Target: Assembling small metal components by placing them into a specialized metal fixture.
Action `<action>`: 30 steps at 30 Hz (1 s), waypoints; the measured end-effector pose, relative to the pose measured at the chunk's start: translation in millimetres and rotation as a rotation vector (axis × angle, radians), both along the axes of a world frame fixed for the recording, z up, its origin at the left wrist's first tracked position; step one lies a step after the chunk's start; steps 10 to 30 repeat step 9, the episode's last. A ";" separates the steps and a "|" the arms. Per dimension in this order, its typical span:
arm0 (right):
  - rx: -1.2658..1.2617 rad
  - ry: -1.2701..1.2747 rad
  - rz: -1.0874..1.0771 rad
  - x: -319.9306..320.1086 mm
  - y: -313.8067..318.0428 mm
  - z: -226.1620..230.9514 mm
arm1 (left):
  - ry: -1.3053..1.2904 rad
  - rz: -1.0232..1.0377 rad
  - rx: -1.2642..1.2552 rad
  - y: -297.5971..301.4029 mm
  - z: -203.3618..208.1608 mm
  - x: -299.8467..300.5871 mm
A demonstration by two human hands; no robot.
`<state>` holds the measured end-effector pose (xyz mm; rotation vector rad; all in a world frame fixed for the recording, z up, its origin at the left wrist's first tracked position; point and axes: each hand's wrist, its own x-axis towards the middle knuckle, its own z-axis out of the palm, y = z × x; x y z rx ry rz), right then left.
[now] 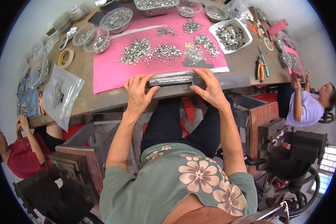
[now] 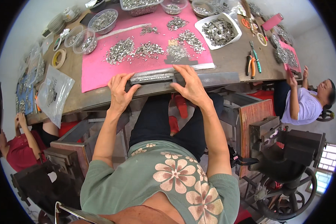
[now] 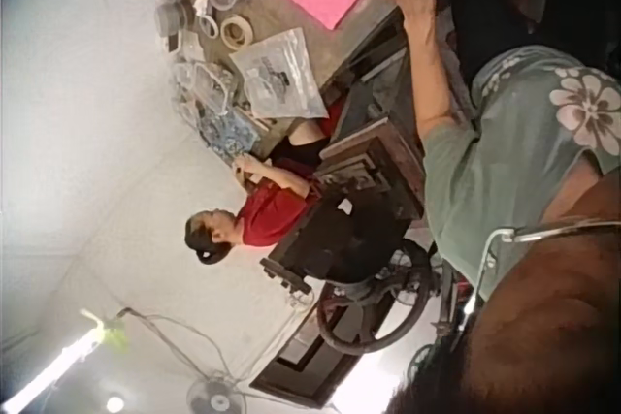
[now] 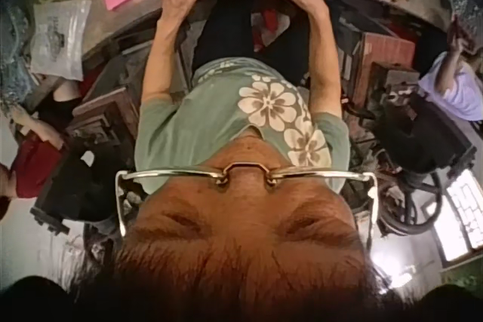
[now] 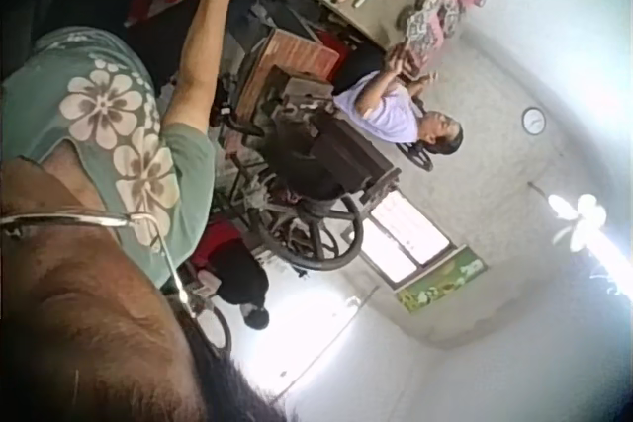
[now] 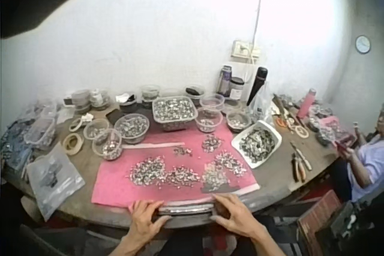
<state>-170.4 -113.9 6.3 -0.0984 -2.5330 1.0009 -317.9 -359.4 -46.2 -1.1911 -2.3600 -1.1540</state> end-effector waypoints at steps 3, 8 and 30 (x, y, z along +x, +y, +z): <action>0.060 -0.110 0.071 5.6 20.9 -8.6 | -0.005 0.001 -0.036 5.2 3.4 1.0; -0.211 -0.060 0.142 8.2 25.0 -29.6 | -0.023 -0.012 -0.005 3.2 -12.2 -6.3; -0.244 -0.067 0.142 13.3 24.1 -28.3 | -0.010 -0.088 0.013 29.7 -10.6 -10.7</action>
